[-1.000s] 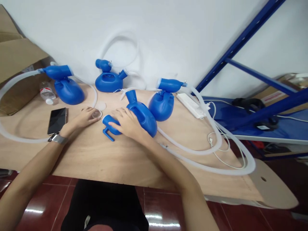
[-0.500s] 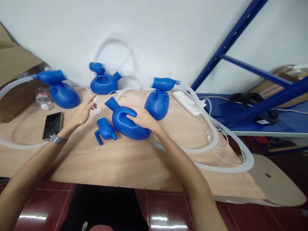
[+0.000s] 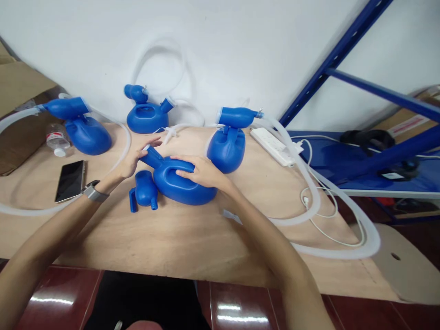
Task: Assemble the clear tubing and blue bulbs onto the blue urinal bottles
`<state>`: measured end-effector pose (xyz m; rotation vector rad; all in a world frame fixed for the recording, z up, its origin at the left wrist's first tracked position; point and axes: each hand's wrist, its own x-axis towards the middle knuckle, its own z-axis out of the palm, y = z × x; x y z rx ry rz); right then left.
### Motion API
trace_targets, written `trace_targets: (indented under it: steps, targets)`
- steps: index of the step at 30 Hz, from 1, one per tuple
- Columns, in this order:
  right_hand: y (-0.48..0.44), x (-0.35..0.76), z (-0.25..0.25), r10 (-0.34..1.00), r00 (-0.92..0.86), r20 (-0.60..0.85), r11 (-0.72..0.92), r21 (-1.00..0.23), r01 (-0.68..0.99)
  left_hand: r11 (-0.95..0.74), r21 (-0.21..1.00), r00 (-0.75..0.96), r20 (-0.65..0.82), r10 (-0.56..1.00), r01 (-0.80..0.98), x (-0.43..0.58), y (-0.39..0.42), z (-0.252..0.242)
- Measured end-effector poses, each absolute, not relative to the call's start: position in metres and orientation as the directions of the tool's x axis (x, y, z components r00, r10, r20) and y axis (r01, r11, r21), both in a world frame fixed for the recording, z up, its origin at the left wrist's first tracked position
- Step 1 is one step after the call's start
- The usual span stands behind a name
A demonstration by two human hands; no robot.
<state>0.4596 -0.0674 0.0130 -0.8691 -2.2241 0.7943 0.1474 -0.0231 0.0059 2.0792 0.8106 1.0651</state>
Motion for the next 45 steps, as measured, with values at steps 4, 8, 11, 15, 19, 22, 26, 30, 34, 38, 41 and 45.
trace_targets:
  steps: [4, 8, 11, 15, 19, 22, 26, 30, 34, 38, 41, 45]
  targets:
    - [-0.067, 0.460, 0.012, 0.744, -0.585, 0.323, 0.608, -0.690, 0.392, -0.639, 0.749, 0.344, 0.562, 0.752, 0.174, 0.162, -0.036, -0.006]
    - [-0.066, 0.460, 0.011, 0.741, -0.586, 0.328, 0.610, -0.692, 0.385, -0.688, 0.719, 0.335, 0.628, 0.703, 0.096, 0.165, -0.039, -0.014]
    - [-0.064, 0.462, 0.012, 0.735, -0.595, 0.325, 0.610, -0.699, 0.373, -0.632, 0.775, 0.383, 0.577, 0.721, 0.023, 0.161, -0.036, -0.017]
    - [-0.062, 0.464, 0.014, 0.727, -0.615, 0.306, 0.605, -0.709, 0.362, -0.630, 0.772, 0.498, 0.514, 0.698, 0.086, 0.153, -0.038, -0.009]
    - [-0.059, 0.465, 0.015, 0.712, -0.641, 0.286, 0.601, -0.720, 0.347, -0.662, 0.728, 0.578, 0.467, 0.669, 0.178, 0.149, -0.047, 0.001]
    - [-0.057, 0.465, 0.015, 0.722, -0.641, 0.262, 0.584, -0.728, 0.360, -0.610, 0.785, 0.593, 0.442, 0.674, 0.108, 0.150, -0.048, 0.003]
    - [-0.056, 0.462, 0.014, 0.732, -0.626, 0.268, 0.576, -0.734, 0.359, -0.444, 0.889, 0.509, 0.332, 0.794, 0.113, 0.142, -0.028, 0.001]
    - [-0.057, 0.458, 0.015, 0.724, -0.633, 0.274, 0.581, -0.738, 0.345, -0.370, 0.650, 0.255, 0.268, 0.929, 0.664, 0.113, -0.002, -0.005]
    - [-0.058, 0.457, 0.016, 0.731, -0.629, 0.264, 0.559, -0.761, 0.330, -0.317, 0.529, 0.267, 0.170, 0.948, 0.787, 0.079, 0.001, -0.017]
    - [-0.058, 0.457, 0.015, 0.738, -0.619, 0.270, 0.552, -0.768, 0.324, -0.310, 0.433, 0.277, 0.139, 0.951, 0.846, 0.063, -0.008, -0.021]
    - [-0.058, 0.458, 0.015, 0.736, -0.620, 0.271, 0.553, -0.770, 0.319, -0.317, 0.381, 0.249, 0.218, 0.944, 0.868, 0.063, -0.011, -0.011]
    - [-0.059, 0.458, 0.016, 0.734, -0.620, 0.276, 0.555, -0.770, 0.315, -0.311, 0.571, 0.071, 0.402, 0.913, 0.760, 0.072, -0.016, 0.007]
